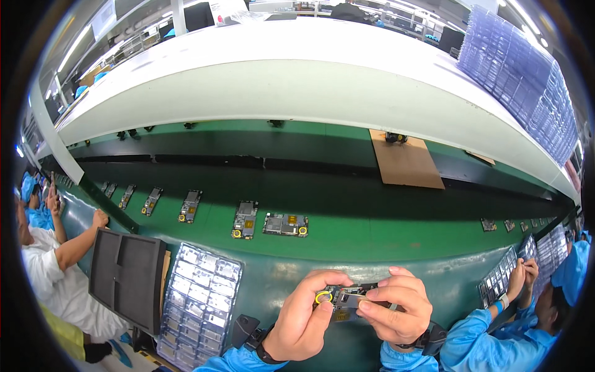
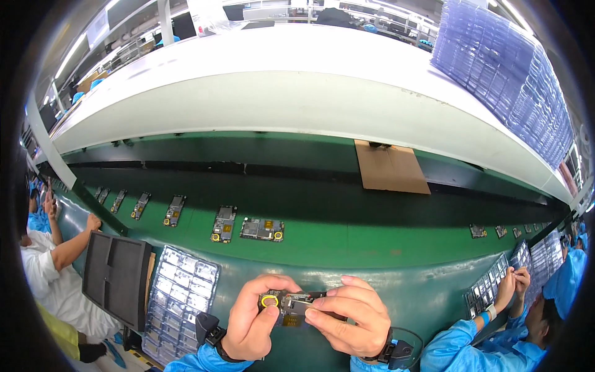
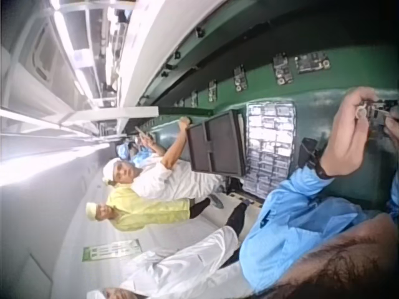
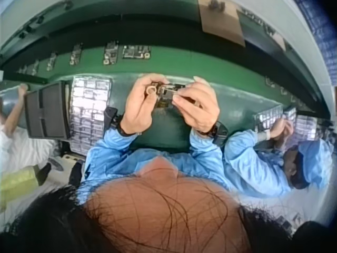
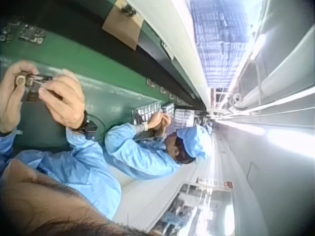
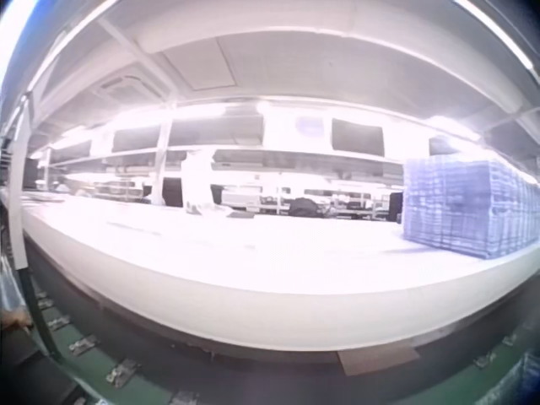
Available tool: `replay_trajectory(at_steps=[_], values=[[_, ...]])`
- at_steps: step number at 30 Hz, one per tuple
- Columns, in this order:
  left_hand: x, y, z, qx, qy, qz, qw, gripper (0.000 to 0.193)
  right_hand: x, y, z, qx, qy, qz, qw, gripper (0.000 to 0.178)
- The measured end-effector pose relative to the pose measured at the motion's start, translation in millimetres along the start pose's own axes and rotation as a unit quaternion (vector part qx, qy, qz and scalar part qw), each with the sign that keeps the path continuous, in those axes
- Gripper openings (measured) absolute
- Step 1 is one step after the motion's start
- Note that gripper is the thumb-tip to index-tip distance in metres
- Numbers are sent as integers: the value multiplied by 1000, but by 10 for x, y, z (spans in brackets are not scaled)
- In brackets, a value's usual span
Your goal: Manually assemble and inspect circuit boards and internal electronic components on a factory production line.
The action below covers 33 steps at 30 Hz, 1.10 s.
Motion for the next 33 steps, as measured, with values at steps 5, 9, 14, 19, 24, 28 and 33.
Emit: replay_trajectory(at_steps=[5, 9, 14, 19, 24, 28, 33], values=[[28, 14, 6, 16, -3, 0, 1000, 33, -3, 20, 14, -3, 6, -6, 1000, 35], [31, 12, 16, 17, -4, 26, 1000, 35, 0, 32, 26, -6, 8, -9, 1000, 38], [38, 29, 17, 19, -12, 25, 999, 37, 6, 36, 27, -6, 6, -11, 1000, 40], [21, -3, 13, 17, -6, 30, 999, 35, 38, 60, 41, -1, 2, -10, 1000, 39], [62, 31, 10, 29, 7, -23, 999, 25, 25, 31, 56, 11, -6, 20, 1000, 29], [66, 8, 24, 25, 20, -16, 999, 23, 23, 30, 64, 13, -6, 23, 1000, 28], [79, 28, 25, 24, 31, -21, 999, 20, -11, 38, 48, 25, 7, 19, 999, 35]])
Point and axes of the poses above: each hand's wrist, its own z-axis away from the middle knuckle, its own x-axis out of the palm, y = z × x, the point moved 10 cm from there along -z, towards the middle knuckle, and after that the axes turned 1 degree about -z, right-handed, at the moved point
